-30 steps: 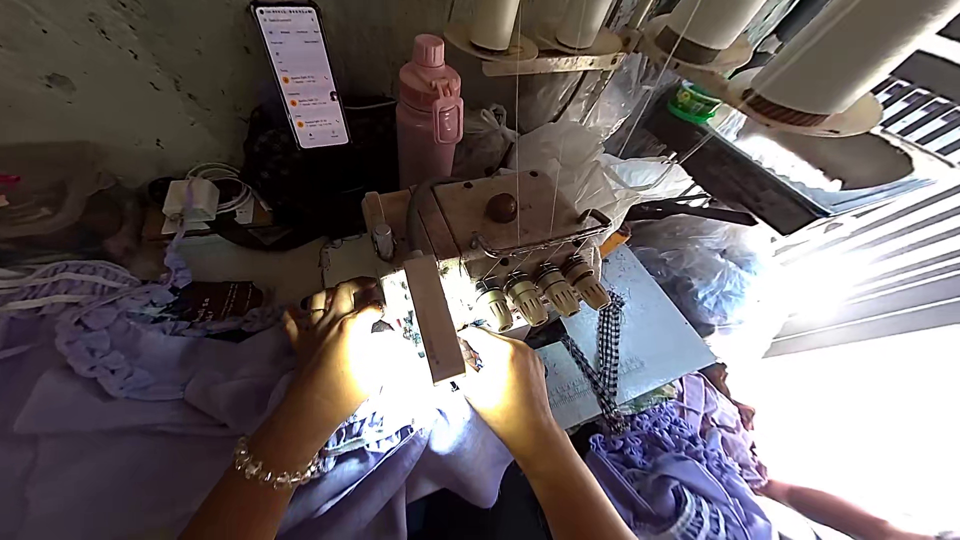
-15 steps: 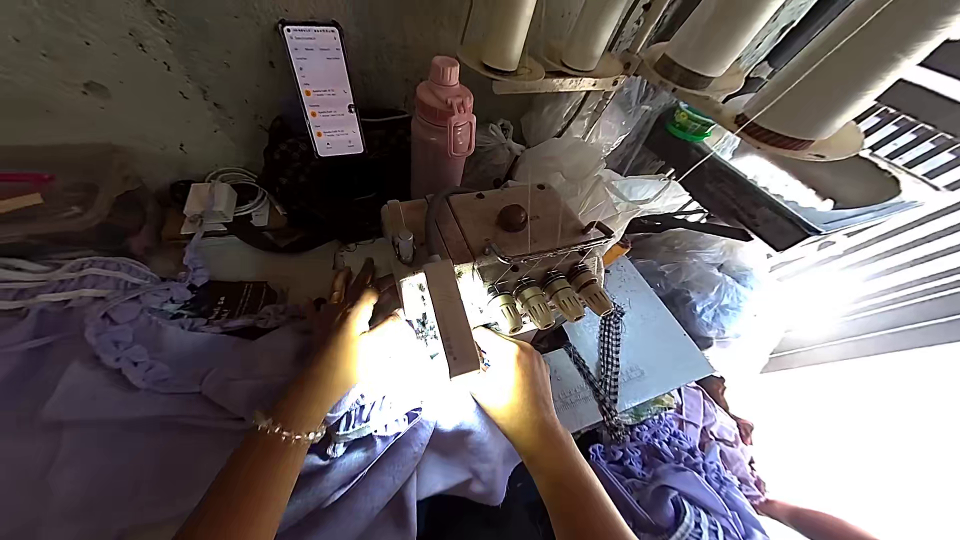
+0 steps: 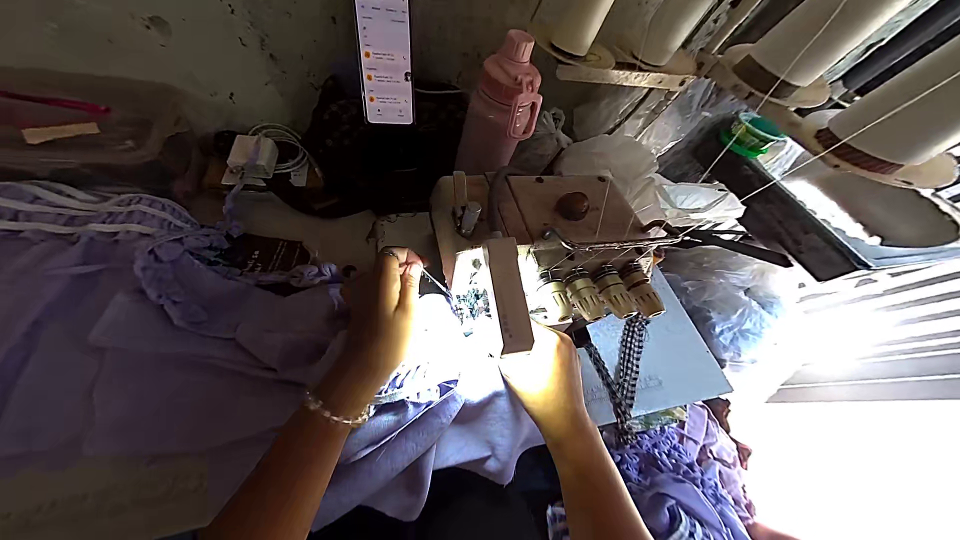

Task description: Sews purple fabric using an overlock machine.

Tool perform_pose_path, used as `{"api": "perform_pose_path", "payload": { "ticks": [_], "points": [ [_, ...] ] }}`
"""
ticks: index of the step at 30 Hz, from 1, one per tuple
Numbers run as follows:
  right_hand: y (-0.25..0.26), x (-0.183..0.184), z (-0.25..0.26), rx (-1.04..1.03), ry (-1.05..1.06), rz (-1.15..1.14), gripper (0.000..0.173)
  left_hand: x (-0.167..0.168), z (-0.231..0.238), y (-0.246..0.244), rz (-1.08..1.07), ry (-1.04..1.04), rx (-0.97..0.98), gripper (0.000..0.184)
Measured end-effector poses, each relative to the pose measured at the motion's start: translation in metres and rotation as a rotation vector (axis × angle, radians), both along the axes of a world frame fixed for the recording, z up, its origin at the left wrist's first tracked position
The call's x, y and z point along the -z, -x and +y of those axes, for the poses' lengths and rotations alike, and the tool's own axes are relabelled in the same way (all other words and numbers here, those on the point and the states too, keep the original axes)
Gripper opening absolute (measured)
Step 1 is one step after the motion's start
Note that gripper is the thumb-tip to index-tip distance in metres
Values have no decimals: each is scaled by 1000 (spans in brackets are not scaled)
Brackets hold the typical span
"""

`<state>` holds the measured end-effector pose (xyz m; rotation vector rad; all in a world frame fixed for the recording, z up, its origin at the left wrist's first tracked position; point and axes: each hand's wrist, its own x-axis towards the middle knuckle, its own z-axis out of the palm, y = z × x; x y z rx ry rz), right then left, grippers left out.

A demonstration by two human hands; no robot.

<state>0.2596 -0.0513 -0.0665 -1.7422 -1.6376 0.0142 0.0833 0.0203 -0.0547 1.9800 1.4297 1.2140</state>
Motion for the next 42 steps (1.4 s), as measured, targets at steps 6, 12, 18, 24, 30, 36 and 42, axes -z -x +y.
{"api": "perform_pose_path", "payload": {
  "ticks": [6,12,18,24,30,36,42],
  "points": [
    [1,1,0,0,-4,13,20,2,-5,1,213,-35,86,17],
    [0,1,1,-3,15,22,19,-1,32,10,468,37,356,16],
    [1,2,1,-1,3,15,18,-29,61,9,539,271,518,19],
    [-3,5,-6,-38,27,48,20,-65,53,0,618,516,493,18],
    [-10,5,-25,-76,-257,89,17,-30,50,10,516,144,315,26],
    [13,-3,-24,-259,-333,142,25,-26,39,23,499,29,168,20],
    [23,7,-5,-244,-227,-59,22,-23,-39,19,531,-349,97,20]
  ]
}}
